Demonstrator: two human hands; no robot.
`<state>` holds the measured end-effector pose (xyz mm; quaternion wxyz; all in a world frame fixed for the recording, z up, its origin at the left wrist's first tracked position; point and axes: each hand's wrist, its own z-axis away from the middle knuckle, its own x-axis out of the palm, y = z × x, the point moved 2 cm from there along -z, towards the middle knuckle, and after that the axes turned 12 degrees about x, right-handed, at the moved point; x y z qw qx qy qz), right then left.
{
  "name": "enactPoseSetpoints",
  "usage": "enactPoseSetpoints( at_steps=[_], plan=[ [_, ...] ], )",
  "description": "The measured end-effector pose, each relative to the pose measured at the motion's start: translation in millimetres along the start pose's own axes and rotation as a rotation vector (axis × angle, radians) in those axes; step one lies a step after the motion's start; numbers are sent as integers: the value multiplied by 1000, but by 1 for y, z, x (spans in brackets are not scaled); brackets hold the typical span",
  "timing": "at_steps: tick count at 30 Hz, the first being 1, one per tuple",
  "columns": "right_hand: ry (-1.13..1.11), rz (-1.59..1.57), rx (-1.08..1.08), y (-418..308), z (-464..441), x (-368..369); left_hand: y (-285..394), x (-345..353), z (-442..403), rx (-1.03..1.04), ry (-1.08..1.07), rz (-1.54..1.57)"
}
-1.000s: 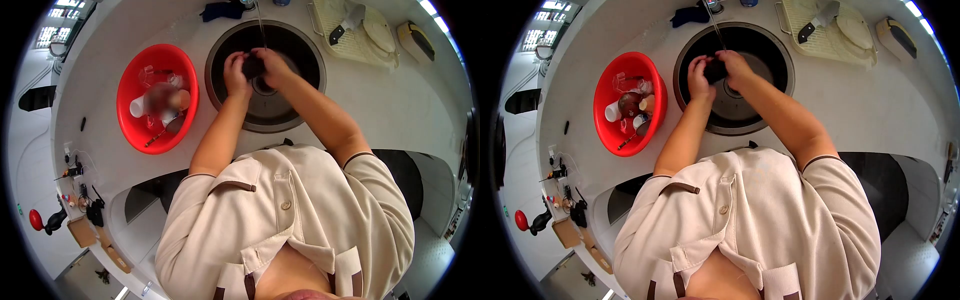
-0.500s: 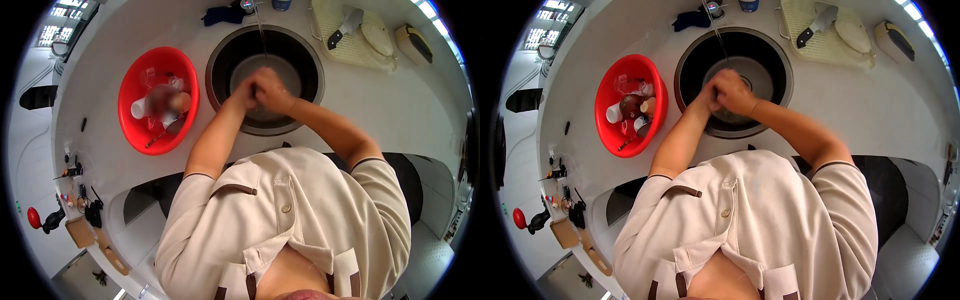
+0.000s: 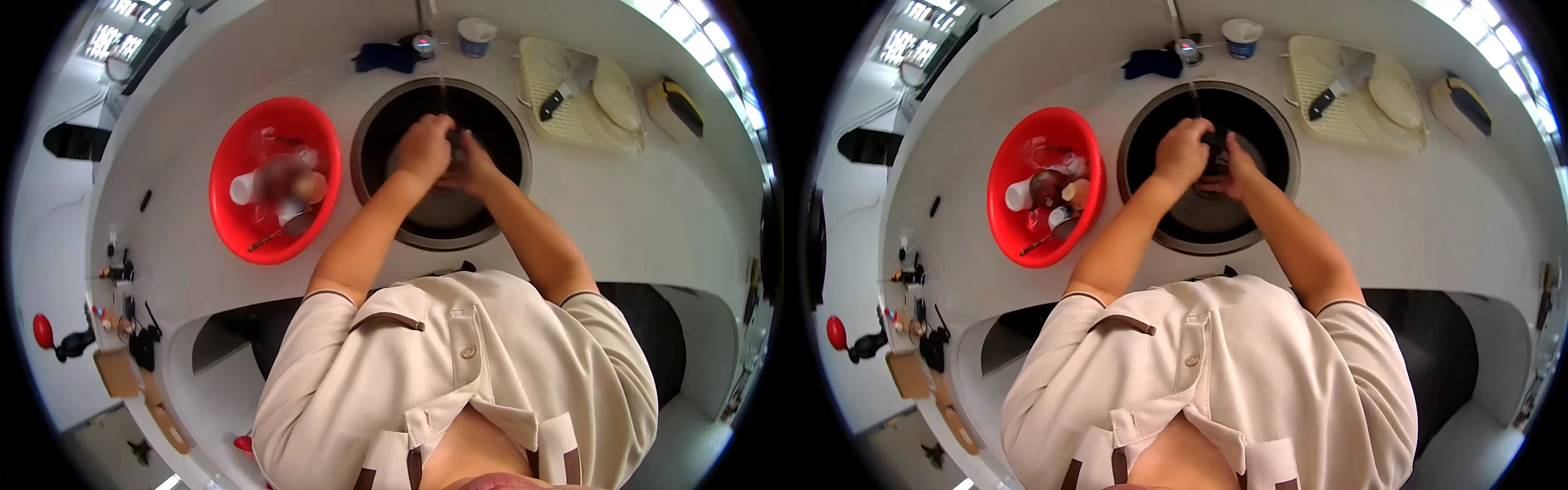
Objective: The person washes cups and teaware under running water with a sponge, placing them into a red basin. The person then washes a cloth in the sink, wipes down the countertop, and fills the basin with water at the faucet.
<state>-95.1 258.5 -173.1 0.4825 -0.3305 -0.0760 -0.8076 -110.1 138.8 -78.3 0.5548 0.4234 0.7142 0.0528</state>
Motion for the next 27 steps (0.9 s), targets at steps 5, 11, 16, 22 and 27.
enactPoseSetpoints(
  at_steps=[5,11,16,22,27],
  plan=[
    [-277,-92,-28,-8,-7,8,23,-9,11,174,-16,-21],
    [-39,-15,-222,-21,-3,17,-8,-13,7,-139,216,787],
    [-96,-51,-197,-9,18,44,-48,18,12,-693,489,1704],
    [389,739,-649,-22,2,30,-42,30,13,-681,233,1852],
    [-100,158,-116,-14,30,33,-38,36,4,-574,370,1709]
  ],
)
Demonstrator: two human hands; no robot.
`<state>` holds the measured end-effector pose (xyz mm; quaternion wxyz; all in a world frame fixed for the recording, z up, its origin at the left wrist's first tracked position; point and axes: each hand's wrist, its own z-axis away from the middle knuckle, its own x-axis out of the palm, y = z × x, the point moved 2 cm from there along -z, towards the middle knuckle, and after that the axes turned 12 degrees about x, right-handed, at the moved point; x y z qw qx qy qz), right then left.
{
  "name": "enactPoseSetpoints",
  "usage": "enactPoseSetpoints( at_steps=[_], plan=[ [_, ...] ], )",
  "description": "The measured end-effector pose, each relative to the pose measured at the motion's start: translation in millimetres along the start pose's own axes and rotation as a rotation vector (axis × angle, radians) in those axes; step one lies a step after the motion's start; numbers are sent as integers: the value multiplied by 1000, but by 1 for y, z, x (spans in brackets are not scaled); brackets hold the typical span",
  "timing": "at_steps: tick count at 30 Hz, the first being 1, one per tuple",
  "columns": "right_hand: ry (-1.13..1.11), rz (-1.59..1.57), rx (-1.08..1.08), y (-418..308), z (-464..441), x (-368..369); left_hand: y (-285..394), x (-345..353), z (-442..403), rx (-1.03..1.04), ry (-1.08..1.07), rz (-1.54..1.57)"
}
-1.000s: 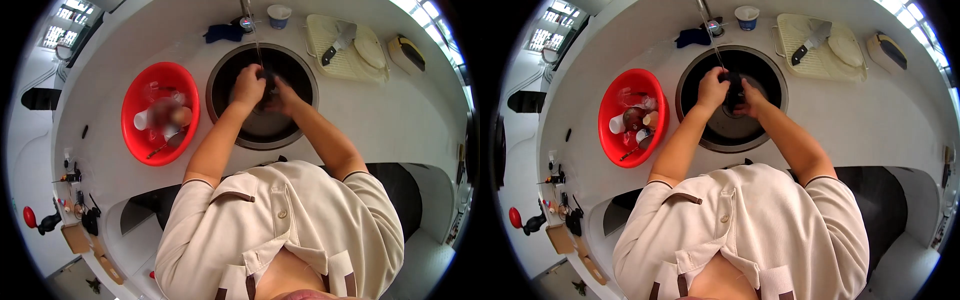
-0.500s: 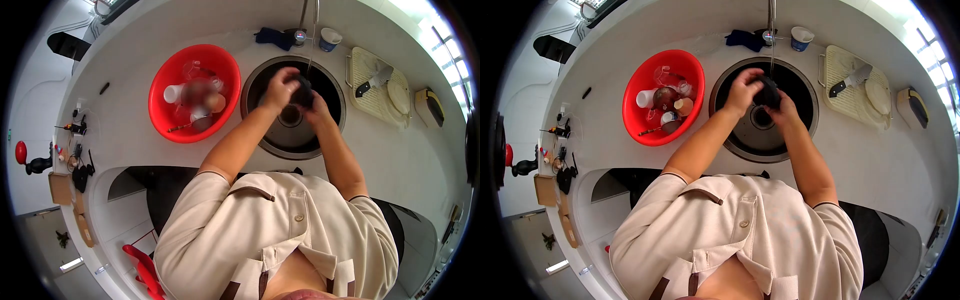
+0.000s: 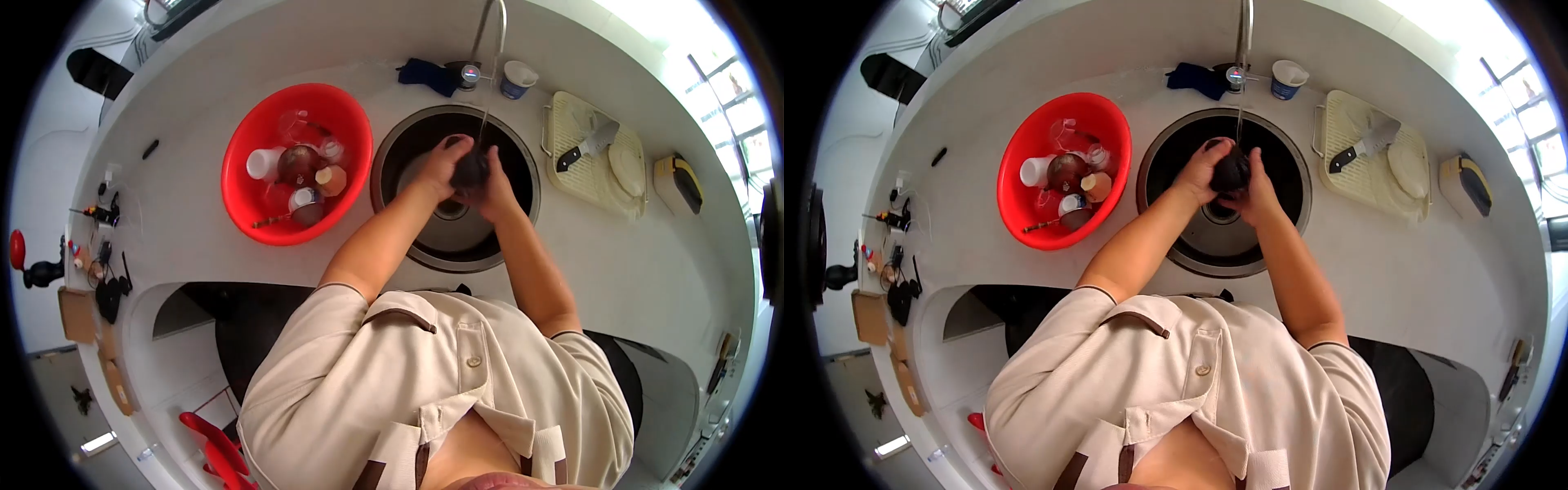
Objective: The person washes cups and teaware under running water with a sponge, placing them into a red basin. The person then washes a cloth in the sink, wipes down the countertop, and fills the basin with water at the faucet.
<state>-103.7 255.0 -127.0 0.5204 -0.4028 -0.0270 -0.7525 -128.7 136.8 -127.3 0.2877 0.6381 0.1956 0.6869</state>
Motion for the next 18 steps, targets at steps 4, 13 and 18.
enactPoseSetpoints(
  at_steps=[4,13,18],
  plan=[
    [168,-253,-174,7,12,23,-28,1,6,285,66,-529],
    [37,66,-139,23,25,27,-14,-10,0,214,190,-1012],
    [-8,111,-101,17,25,3,23,4,29,509,128,-1111]
  ],
)
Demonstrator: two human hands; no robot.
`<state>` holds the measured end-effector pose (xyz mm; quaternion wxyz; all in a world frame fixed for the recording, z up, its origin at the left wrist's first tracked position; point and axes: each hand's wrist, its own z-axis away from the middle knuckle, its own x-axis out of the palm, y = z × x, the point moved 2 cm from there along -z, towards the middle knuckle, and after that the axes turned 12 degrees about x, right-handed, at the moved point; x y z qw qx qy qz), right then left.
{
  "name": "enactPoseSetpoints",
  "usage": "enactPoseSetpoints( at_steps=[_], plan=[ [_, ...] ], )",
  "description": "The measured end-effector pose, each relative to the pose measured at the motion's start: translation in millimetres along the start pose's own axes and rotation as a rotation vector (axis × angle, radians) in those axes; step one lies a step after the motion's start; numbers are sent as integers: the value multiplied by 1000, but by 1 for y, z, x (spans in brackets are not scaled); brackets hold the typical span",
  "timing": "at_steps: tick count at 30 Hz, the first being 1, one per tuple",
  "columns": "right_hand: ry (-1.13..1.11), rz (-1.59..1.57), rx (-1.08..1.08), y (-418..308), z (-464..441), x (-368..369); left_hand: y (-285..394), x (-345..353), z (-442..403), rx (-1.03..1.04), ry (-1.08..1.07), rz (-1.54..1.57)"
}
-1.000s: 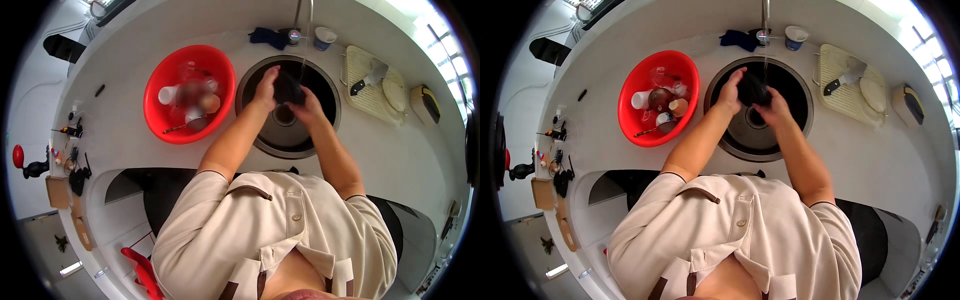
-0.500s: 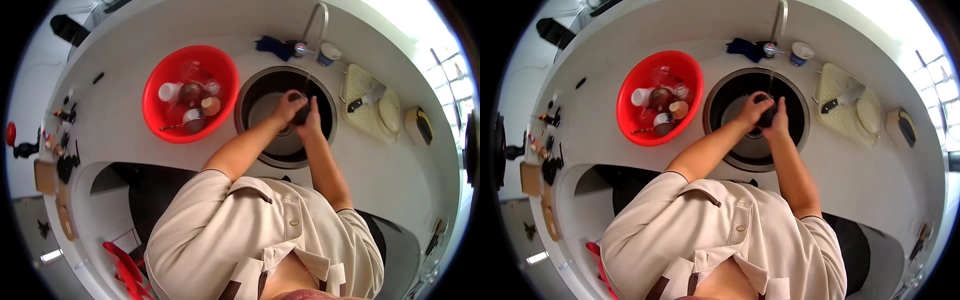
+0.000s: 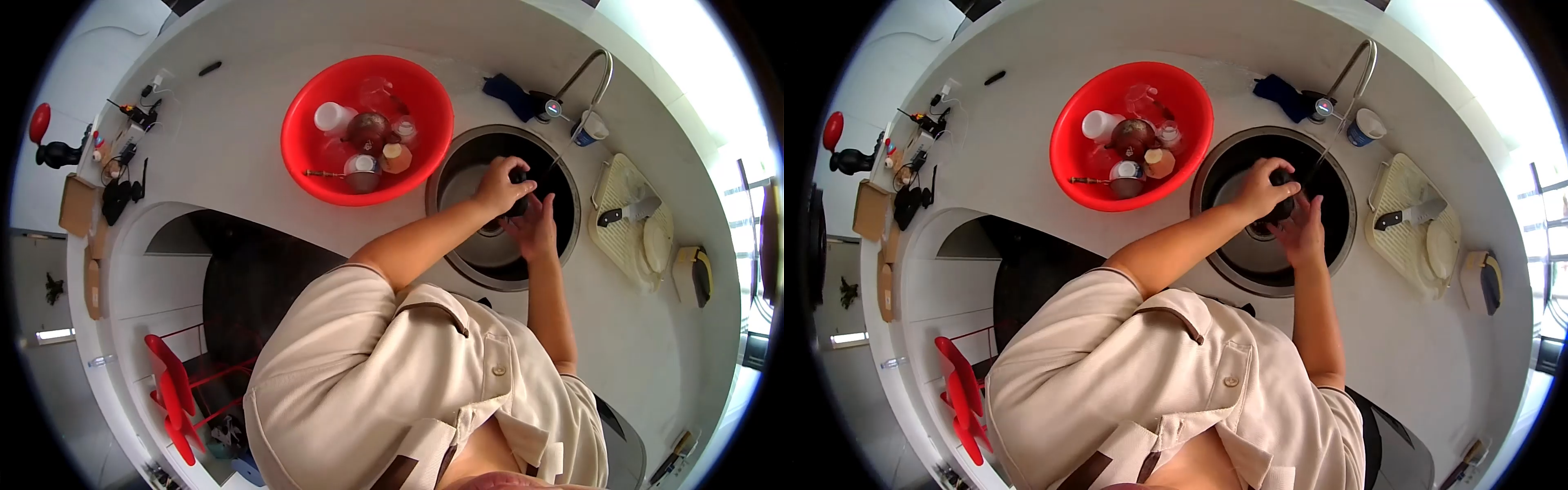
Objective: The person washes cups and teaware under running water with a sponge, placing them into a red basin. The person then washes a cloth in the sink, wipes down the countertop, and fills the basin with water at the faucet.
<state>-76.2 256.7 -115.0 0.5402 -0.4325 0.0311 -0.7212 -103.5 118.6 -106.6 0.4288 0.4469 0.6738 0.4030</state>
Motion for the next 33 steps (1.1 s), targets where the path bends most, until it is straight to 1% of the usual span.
enactPoseSetpoints(
  at_steps=[1,2,4,6,8,10,13,14,16,17,18,20,21,22,24,26,27,28,29,30,33],
  plan=[
    [200,13,58,5,-7,-7,27,-21,-2,201,61,-19],
    [196,7,62,11,-11,-9,52,-43,-1,398,119,-36],
    [85,231,145,18,-17,-8,84,-85,-5,494,150,-163],
    [66,258,164,23,-16,10,101,-126,-5,551,229,-319],
    [6,375,143,28,-18,31,104,-161,-3,424,208,-412],
    [-42,410,126,27,-19,60,89,-187,-1,441,231,-519],
    [-104,487,106,20,-23,101,71,-206,7,297,179,-554],
    [-117,531,105,19,-25,113,64,-207,11,298,183,-556],
    [-92,583,116,17,-32,135,56,-204,17,335,9,-593],
    [-62,630,128,16,-36,141,56,-202,22,245,-39,-602],
    [-63,632,125,14,-41,144,57,-201,24,248,-37,-601],
    [-112,666,158,12,-45,152,54,-204,26,183,-29,-734],
    [-111,664,157,11,-46,154,50,-214,22,223,39,-736],
    [-83,708,129,8,-36,166,49,-228,15,301,54,-788],
    [-52,744,104,6,-26,180,58,-251,10,317,-8,-1109],
    [-86,849,114,5,-26,188,50,-264,5,256,-133,-1241],
    [-86,839,116,8,-35,185,43,-267,2,132,-242,-1230],
    [-166,760,199,13,-49,182,39,-271,0,139,-248,-1233],
    [-244,680,282,17,-55,181,33,-274,-1,144,-261,-1106],
    [-243,674,279,19,-60,177,26,-275,-2,146,-272,-980],
    [-213,618,244,24,-57,174,35,-270,-4,110,-310,-1011]
  ],
)
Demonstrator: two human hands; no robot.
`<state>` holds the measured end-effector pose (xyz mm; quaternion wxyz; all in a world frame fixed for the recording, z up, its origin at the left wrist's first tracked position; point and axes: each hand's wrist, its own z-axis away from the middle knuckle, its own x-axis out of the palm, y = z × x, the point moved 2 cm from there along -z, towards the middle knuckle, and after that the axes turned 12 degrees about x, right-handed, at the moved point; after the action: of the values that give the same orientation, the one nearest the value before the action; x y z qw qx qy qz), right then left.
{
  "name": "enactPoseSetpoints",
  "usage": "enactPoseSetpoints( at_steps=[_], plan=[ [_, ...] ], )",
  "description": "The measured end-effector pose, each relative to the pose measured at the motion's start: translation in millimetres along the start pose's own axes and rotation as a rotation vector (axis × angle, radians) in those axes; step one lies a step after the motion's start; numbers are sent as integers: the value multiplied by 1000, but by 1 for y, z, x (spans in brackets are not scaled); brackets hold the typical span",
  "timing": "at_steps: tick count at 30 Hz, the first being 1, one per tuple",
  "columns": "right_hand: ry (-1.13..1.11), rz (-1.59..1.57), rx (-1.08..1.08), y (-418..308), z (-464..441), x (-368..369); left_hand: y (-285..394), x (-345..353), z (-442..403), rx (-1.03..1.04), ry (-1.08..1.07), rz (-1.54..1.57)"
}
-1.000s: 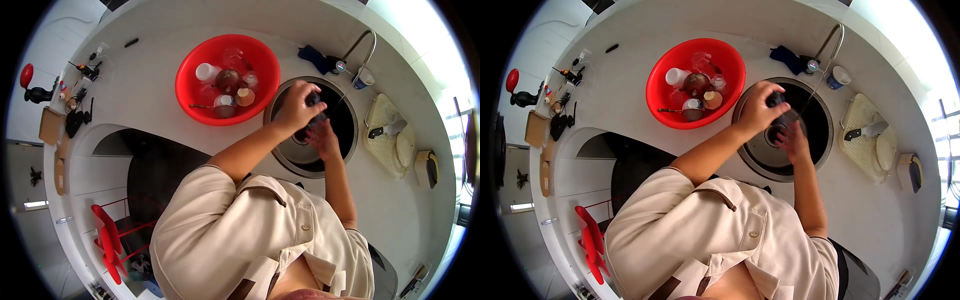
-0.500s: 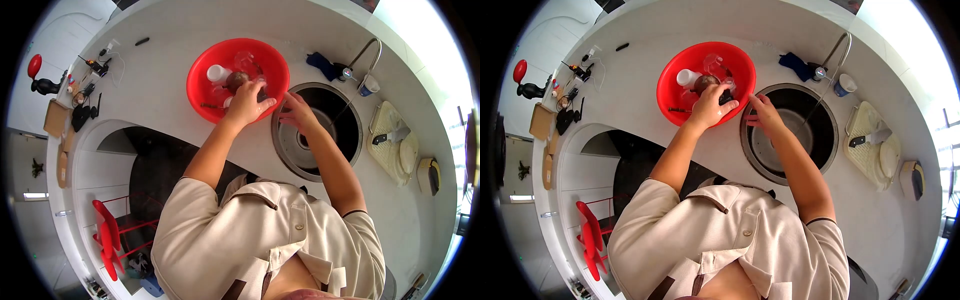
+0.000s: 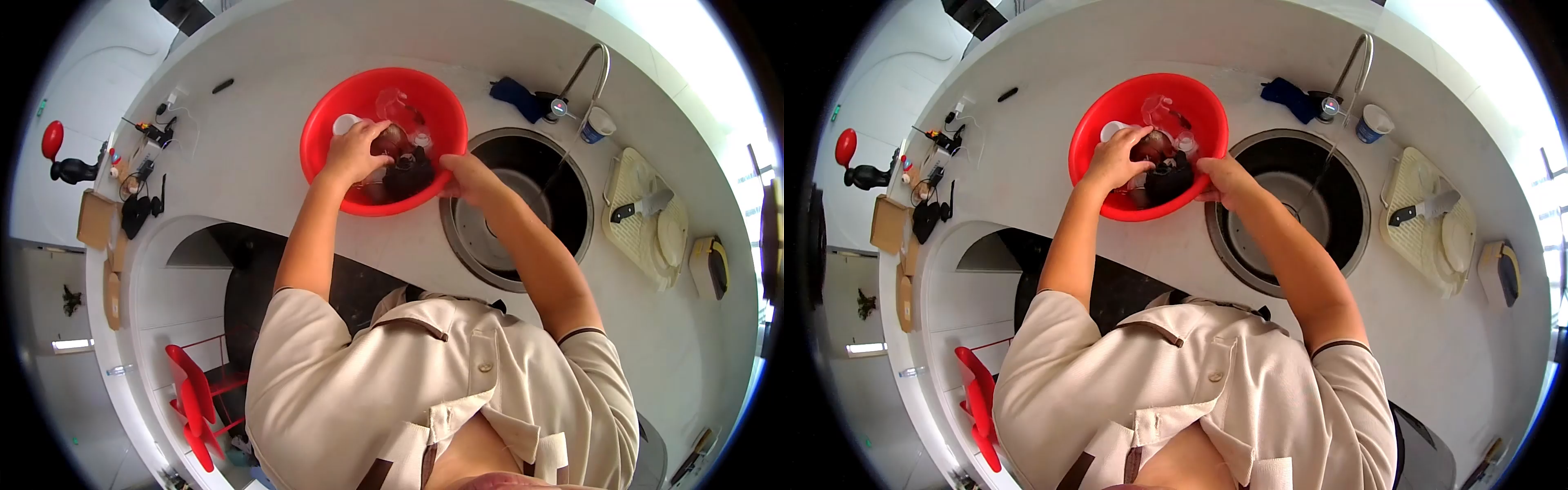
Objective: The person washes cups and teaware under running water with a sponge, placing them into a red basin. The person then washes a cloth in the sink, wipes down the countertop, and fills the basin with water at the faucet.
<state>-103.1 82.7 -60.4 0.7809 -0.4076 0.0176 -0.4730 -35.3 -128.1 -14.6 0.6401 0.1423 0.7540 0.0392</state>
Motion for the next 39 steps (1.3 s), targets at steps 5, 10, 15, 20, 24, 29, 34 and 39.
enactPoseSetpoints(
  at_steps=[5,10,15,20,24,29,34,39],
  plan=[
    [95,-73,-62,15,44,-2,19,7,-5,68,-75,-34],
    [182,-181,-108,40,80,-14,52,2,-11,165,-173,67],
    [327,-297,-119,67,114,-37,99,17,-17,259,-226,24],
    [433,-423,-183,96,156,-56,148,32,-23,394,-166,37],
    [527,-493,-201,126,191,-69,187,44,-29,517,-209,103],
    [583,-595,-270,155,231,-70,227,52,-22,656,-248,159],
    [625,-625,-295,176,250,-65,249,54,-13,721,-290,133],
    [599,-642,-309,190,254,-63,257,55,-5,738,-345,84]
  ],
)
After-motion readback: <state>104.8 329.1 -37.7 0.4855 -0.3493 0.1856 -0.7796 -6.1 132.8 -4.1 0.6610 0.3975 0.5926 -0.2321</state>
